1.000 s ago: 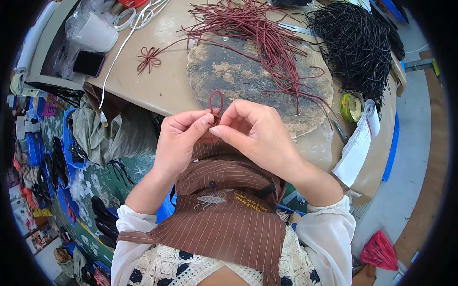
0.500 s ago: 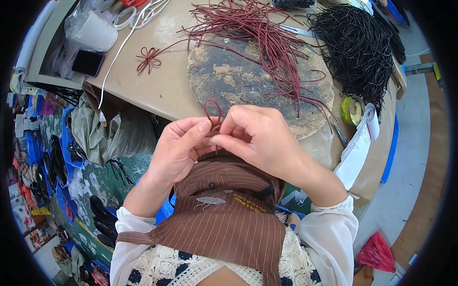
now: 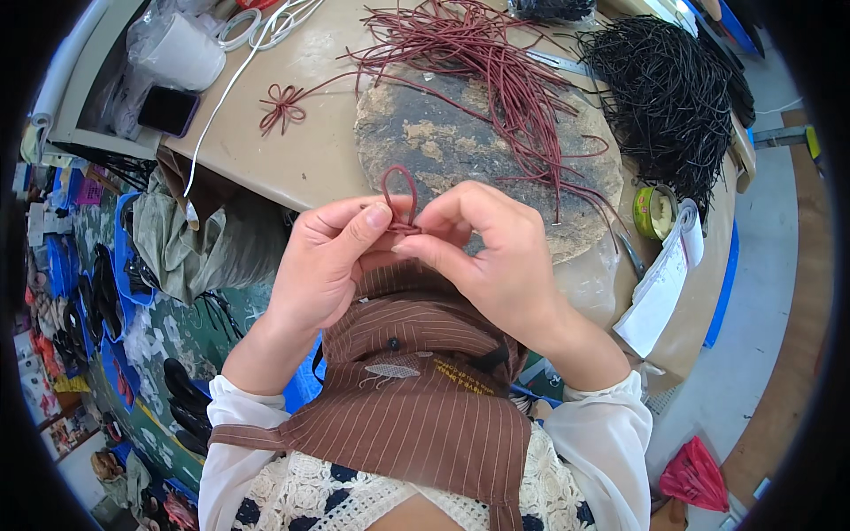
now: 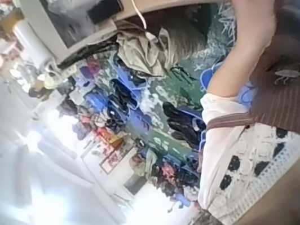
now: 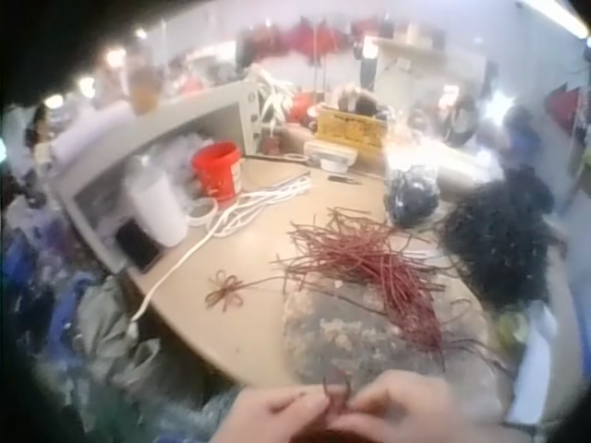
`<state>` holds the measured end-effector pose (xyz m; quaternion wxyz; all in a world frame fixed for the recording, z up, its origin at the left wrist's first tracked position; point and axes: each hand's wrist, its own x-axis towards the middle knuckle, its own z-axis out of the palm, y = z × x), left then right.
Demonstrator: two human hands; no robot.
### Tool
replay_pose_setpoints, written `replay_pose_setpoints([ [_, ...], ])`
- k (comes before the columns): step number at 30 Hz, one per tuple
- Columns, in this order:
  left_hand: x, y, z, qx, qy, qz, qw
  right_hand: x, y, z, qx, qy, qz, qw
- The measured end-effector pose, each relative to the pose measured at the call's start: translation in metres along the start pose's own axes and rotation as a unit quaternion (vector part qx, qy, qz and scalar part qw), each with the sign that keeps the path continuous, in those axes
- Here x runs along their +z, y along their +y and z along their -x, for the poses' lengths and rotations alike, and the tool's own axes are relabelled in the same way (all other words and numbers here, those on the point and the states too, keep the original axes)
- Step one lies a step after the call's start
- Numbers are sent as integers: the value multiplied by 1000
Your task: The person takes red cords from a plastic bag and ties them into small loops by hand. They repeatedly pick up individual cords, fold them, and tie knots to create a pile of finished cord loops on the table.
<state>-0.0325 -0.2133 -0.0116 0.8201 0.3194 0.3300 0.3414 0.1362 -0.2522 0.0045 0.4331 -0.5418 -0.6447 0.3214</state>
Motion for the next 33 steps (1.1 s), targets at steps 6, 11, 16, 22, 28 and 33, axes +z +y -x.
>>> replay_pose_setpoints([
  [6,0,-1,-3,119,25,-119,985,-5,-7,3,231,-58,-205,949],
  [11,-3,0,-4,145,26,-161,976,-6,2,5,251,-96,-356,895],
  [16,-6,-8,-5,186,34,-137,972,2,3,16,158,-52,-177,970],
  [22,-30,14,-7,-40,-142,-74,986,-31,-8,-11,3,-140,39,989],
  [28,-11,39,-20,-220,-280,-180,917,-46,-20,-49,-82,-321,43,943],
  [33,-4,39,-20,-246,-155,-56,955,-42,-7,-34,132,-108,-201,965],
])
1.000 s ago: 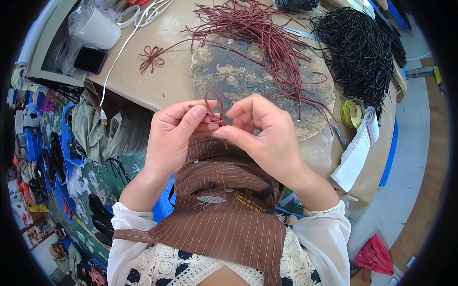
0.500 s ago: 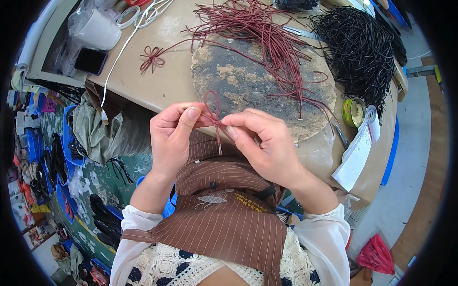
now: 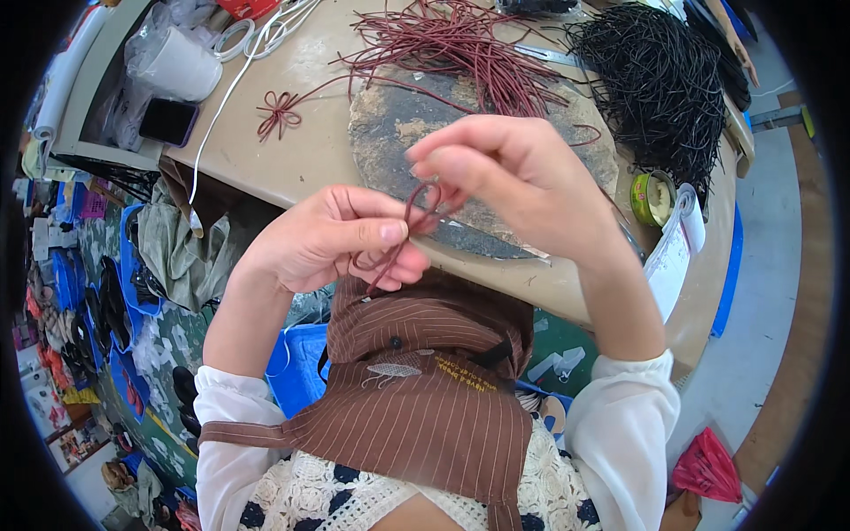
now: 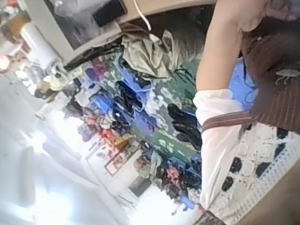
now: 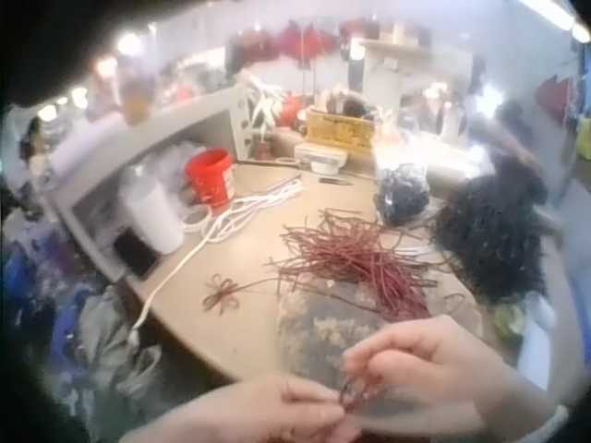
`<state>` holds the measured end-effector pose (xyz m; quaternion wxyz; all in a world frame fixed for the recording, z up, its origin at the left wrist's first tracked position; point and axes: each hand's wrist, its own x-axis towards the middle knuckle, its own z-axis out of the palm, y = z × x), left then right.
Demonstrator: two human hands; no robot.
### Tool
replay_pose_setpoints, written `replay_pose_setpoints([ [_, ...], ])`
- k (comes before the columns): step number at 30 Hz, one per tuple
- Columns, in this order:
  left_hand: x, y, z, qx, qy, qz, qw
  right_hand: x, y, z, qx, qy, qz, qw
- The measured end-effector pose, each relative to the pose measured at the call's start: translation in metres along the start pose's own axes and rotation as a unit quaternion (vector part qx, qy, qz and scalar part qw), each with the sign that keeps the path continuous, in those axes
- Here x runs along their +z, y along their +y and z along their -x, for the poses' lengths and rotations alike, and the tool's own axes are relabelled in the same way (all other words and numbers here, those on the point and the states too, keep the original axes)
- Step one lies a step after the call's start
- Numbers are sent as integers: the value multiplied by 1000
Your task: The person takes red cords from a plastic bag and ties them into small loops by hand. They repeatedly pick up individual cords, fold them, and tie knots to create a pile of finished cord loops on the table.
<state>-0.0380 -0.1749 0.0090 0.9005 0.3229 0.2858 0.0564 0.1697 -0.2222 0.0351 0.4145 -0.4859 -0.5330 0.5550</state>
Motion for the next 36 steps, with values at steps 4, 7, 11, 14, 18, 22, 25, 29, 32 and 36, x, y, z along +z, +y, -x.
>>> replay_pose_setpoints([
  [4,3,-7,-10,58,38,21,997,15,34,22,-4,62,-157,986],
  [7,4,-11,-15,80,50,17,995,27,48,23,-86,130,-130,979],
  [11,5,-9,-12,82,38,17,996,23,48,26,-58,93,-204,973],
  [14,11,-5,-9,65,32,21,997,18,40,28,-35,64,-221,972],
  [18,11,-3,-9,39,27,22,999,14,43,30,-16,35,-257,966],
  [22,10,-2,-10,20,24,28,999,14,50,30,8,19,-330,944],
  [25,8,-2,-10,11,25,24,999,15,55,31,25,21,-344,938],
  [29,3,-4,-11,20,41,6,999,18,54,29,32,37,-349,936],
  [32,4,-8,-11,67,82,4,994,29,57,28,-45,160,-203,965],
  [36,2,-24,-11,139,117,-39,983,49,60,27,-80,194,-225,952],
])
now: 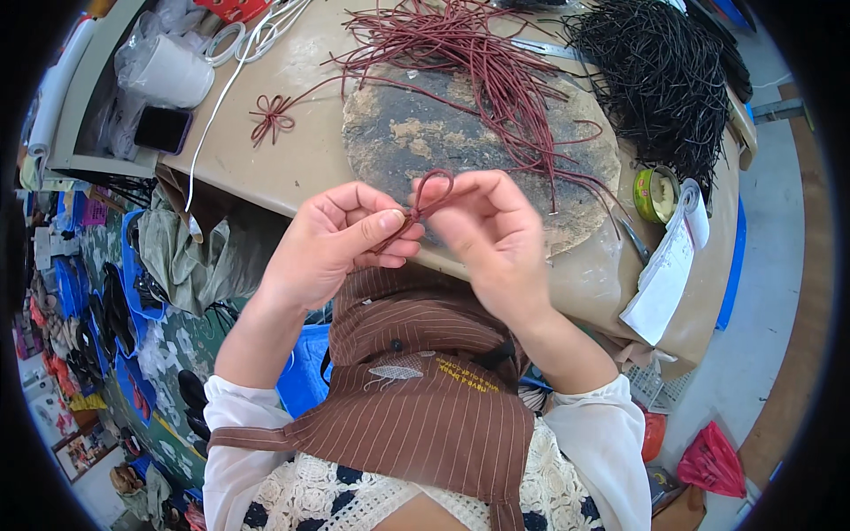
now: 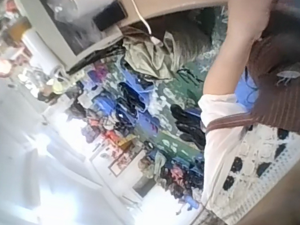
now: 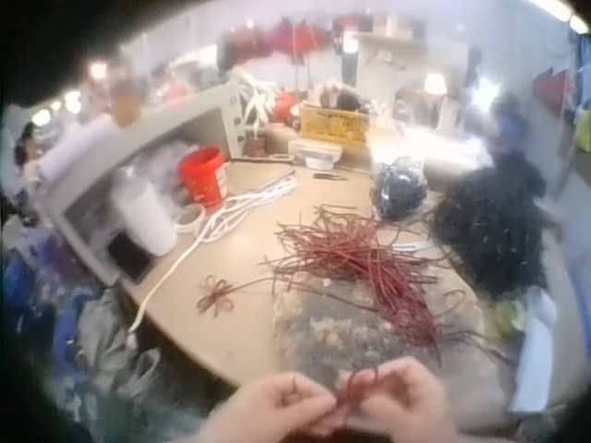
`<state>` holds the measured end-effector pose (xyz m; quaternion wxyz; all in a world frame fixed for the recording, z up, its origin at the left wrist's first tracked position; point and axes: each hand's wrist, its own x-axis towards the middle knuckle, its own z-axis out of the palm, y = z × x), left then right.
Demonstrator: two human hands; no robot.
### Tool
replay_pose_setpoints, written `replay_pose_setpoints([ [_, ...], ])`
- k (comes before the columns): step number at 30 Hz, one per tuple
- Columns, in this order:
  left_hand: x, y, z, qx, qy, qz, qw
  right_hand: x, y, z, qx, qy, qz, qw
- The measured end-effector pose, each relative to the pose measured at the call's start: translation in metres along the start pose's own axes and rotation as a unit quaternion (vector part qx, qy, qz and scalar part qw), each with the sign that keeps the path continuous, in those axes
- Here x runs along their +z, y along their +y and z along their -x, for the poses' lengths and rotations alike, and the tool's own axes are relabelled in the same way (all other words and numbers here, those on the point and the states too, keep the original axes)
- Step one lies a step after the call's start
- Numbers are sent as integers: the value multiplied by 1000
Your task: The person takes red cords from a plastic bag and ties them into small loops by hand. They repeatedly pick up individual cords, fold them, and tie knots to create a pile of finished cord loops on the table.
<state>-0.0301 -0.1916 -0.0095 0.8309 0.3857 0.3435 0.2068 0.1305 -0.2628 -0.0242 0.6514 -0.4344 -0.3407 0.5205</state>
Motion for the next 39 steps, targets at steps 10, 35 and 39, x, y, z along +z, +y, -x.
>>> replay_pose_setpoints([
  [10,0,-30,-3,74,55,68,993,11,23,2,70,53,-105,991],
  [35,-12,5,-52,518,84,-606,598,-28,-50,-38,152,-176,330,915],
  [39,-5,10,-23,460,3,-535,708,-32,-71,-24,291,-256,136,912],
])
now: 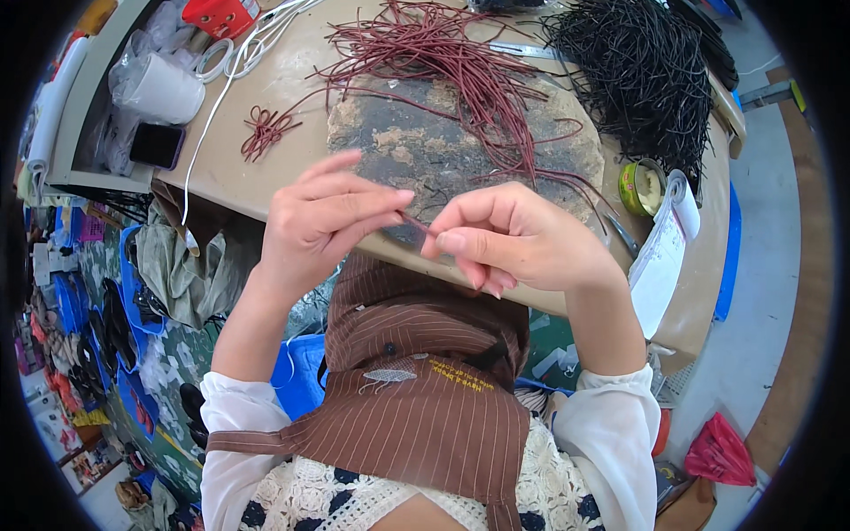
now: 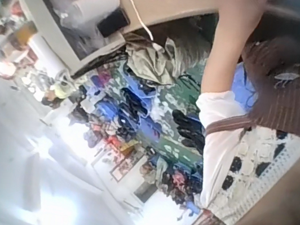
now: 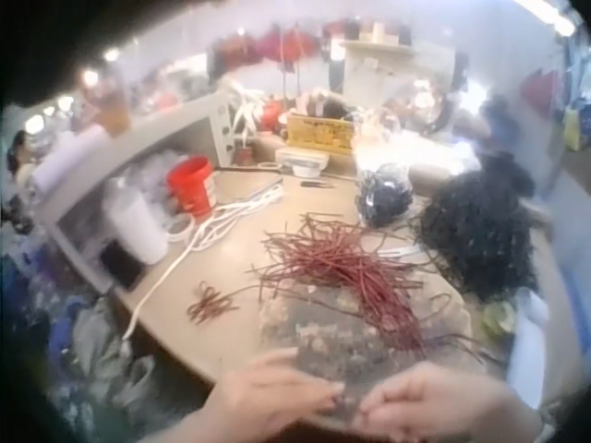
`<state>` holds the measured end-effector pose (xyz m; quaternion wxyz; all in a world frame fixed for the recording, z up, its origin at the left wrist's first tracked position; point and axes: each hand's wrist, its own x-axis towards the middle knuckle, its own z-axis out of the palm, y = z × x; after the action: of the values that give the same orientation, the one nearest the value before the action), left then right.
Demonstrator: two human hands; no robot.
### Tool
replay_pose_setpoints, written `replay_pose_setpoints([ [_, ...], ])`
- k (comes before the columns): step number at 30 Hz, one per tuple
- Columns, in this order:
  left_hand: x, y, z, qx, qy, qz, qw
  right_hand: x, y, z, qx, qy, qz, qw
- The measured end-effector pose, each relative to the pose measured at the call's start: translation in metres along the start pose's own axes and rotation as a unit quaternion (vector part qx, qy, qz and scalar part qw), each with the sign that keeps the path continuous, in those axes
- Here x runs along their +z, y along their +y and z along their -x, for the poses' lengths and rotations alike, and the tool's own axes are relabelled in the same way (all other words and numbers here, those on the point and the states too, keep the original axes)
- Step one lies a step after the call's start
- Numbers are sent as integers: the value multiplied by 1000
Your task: The person takes red cords from a plastic bag and ties them into small loops by hand. They repeatedly pick up individual cords, fold them, and tie knots to create a pile of finished cord loops on the table.
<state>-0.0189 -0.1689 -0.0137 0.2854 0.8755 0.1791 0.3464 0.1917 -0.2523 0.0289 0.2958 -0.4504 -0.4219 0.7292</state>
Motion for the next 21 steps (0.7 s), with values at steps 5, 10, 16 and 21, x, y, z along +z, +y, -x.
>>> replay_pose_setpoints([
  [5,11,19,9,-342,-25,352,871,14,24,-24,-123,49,-167,977],
  [10,18,12,18,-421,20,577,699,20,14,-38,-182,177,39,967],
  [16,21,13,18,-405,19,557,725,23,3,-40,-206,209,66,954],
  [21,23,12,17,-392,23,476,787,27,9,-45,-220,224,54,948],
])
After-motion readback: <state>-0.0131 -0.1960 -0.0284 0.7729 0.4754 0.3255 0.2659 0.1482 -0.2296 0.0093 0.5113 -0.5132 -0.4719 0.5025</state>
